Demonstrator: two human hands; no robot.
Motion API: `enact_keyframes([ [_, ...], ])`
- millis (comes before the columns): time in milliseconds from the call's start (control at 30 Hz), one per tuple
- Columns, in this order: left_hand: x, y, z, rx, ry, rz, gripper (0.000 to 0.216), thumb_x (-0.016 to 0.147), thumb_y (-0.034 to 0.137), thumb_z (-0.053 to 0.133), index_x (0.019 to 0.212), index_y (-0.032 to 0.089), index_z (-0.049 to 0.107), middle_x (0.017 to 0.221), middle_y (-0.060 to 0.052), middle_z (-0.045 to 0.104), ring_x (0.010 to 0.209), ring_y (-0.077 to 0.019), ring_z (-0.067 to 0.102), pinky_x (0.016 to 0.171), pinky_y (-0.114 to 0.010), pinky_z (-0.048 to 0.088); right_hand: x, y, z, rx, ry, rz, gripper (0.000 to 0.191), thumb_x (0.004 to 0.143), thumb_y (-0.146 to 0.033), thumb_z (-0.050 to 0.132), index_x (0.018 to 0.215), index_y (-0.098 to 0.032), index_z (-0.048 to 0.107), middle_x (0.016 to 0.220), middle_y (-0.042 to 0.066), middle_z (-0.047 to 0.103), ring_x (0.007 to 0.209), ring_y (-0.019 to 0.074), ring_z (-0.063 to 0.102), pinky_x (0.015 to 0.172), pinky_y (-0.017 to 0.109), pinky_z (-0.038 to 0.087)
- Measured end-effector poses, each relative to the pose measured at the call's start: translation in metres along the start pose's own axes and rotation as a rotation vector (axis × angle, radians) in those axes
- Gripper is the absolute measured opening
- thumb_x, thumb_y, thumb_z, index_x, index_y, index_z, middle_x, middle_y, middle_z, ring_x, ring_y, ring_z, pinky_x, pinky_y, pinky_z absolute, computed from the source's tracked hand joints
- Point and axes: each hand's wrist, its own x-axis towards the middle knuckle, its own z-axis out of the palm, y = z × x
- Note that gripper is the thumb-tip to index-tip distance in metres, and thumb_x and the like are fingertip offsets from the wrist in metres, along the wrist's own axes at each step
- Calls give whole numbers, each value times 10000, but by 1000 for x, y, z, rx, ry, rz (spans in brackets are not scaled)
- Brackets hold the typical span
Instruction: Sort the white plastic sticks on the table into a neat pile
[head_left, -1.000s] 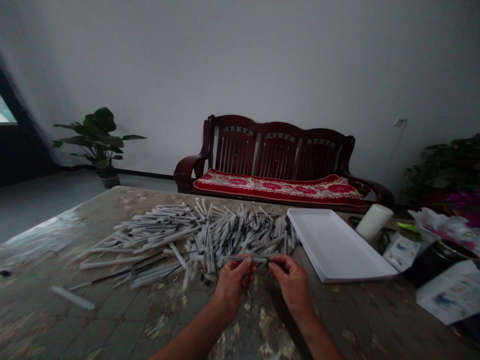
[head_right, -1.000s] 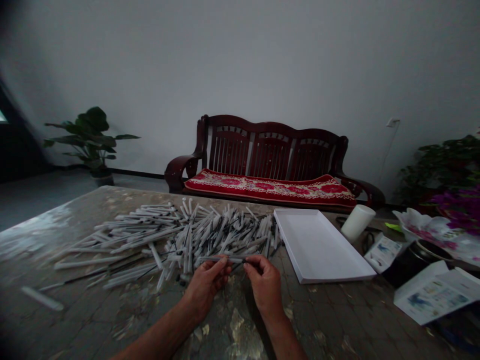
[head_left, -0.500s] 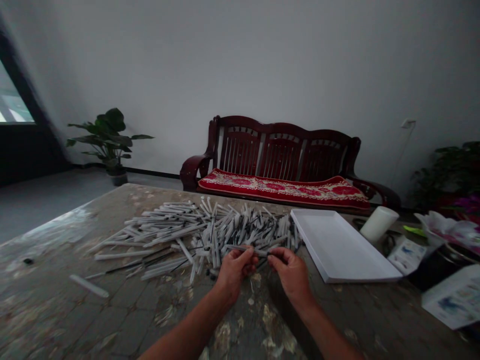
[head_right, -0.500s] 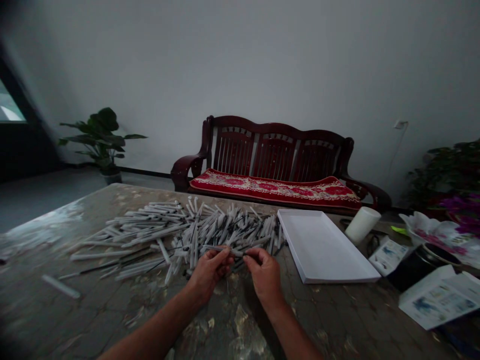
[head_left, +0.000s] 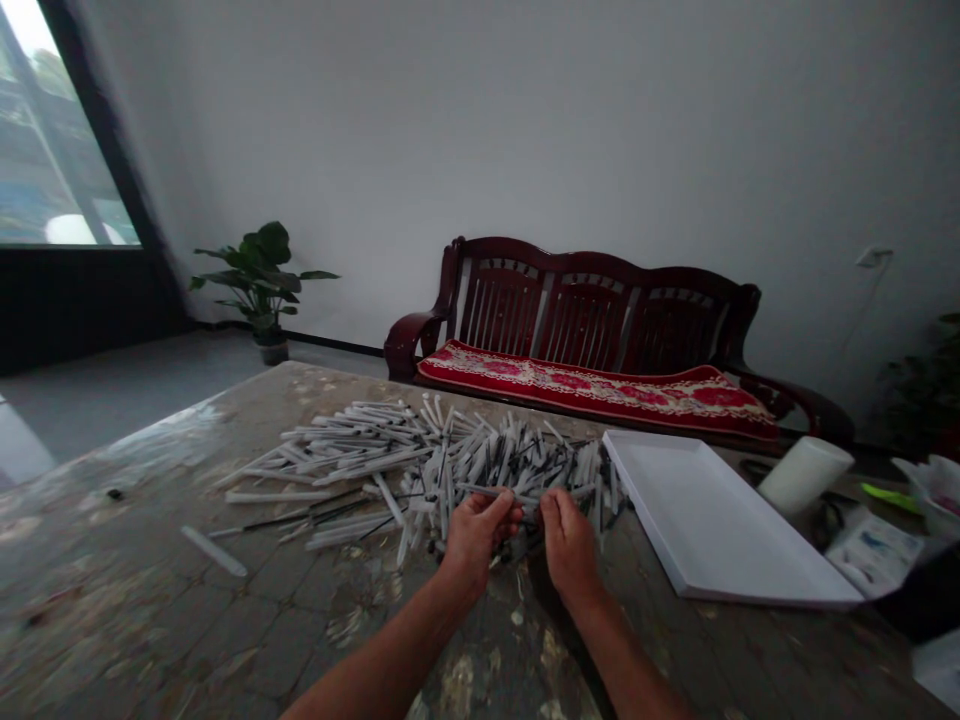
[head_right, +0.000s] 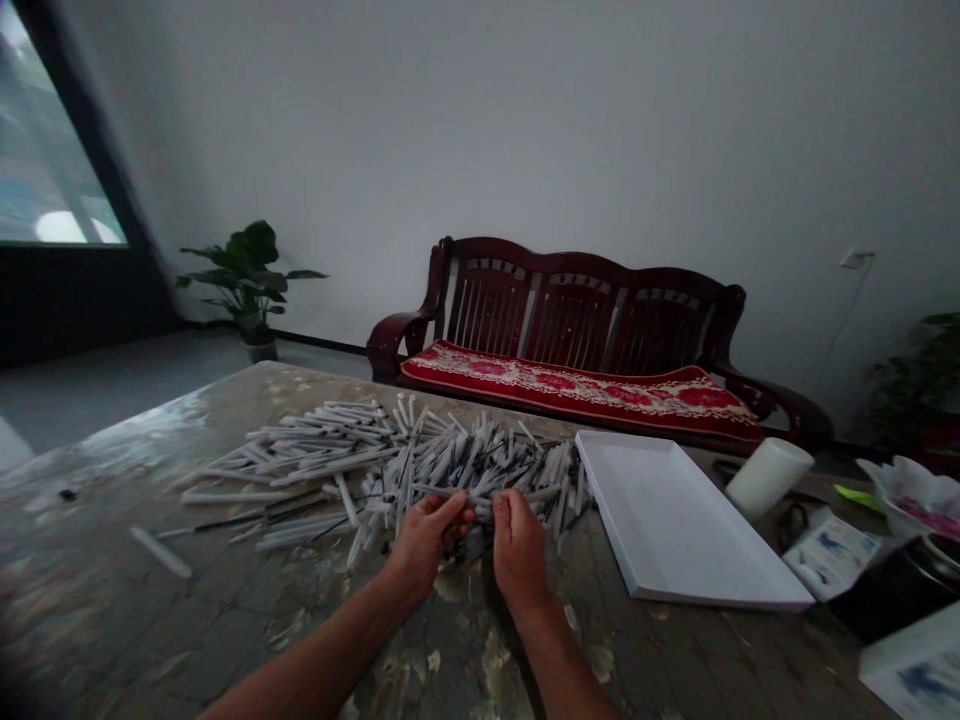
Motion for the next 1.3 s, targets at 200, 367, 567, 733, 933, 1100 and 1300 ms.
enact_keyframes([
  [200,-2,1,2,2,-3,3,383,520,373,900,722,122,692,673,-46,707,580,-123,642,512,-199,506,-3,-1,-7,53,-66,47,395,945,-535,373,830,-236,604,695,-11,609,660,176,556,627,263,396],
  [367,-2,1,2,23,-10,-23,391,519,368,900,733,122,685,670,-50,708,581,-132,652,507,-204,506,-6,0,-10,12,-78,-5,343,916,-524,449,790,-232,579,682,-27,583,649,162,533,618,252,374],
  [567,-2,-1,1,26,-8,-11,431,503,396,905,747,118,684,678,-49,706,584,-133,654,504,-205,504,-3,3,-9,15,-82,69,430,925,-558,401,753,-229,618,660,-10,608,645,174,552,623,265,383],
  [733,0,-2,0,43,-27,-21,443,491,418,912,733,126,682,669,-48,707,577,-135,653,513,-213,512,-5,3,-12,28,-77,12,325,896,-522,493,814,-228,604,701,-22,611,682,167,556,648,248,399],
  [933,0,-2,0,70,-21,-37,414,522,399,901,733,125,674,670,-47,702,579,-132,652,519,-216,514,-6,6,-13,29,-69,67,414,913,-563,427,742,-230,603,660,-5,607,642,173,545,626,260,391],
  [1100,-3,-3,2,97,-37,-33,425,506,412,906,708,124,668,643,-39,692,562,-130,640,506,-214,504,-7,4,-15,23,-64,31,330,884,-529,499,769,-228,569,657,-28,577,640,160,542,616,245,392],
  [1300,-4,-4,2,112,-26,-30,407,533,412,894,671,131,635,593,-27,665,527,-121,622,497,-210,493,-9,2,-17,24,-75,49,433,910,-592,424,708,-231,550,569,-41,498,557,149,486,552,244,344],
])
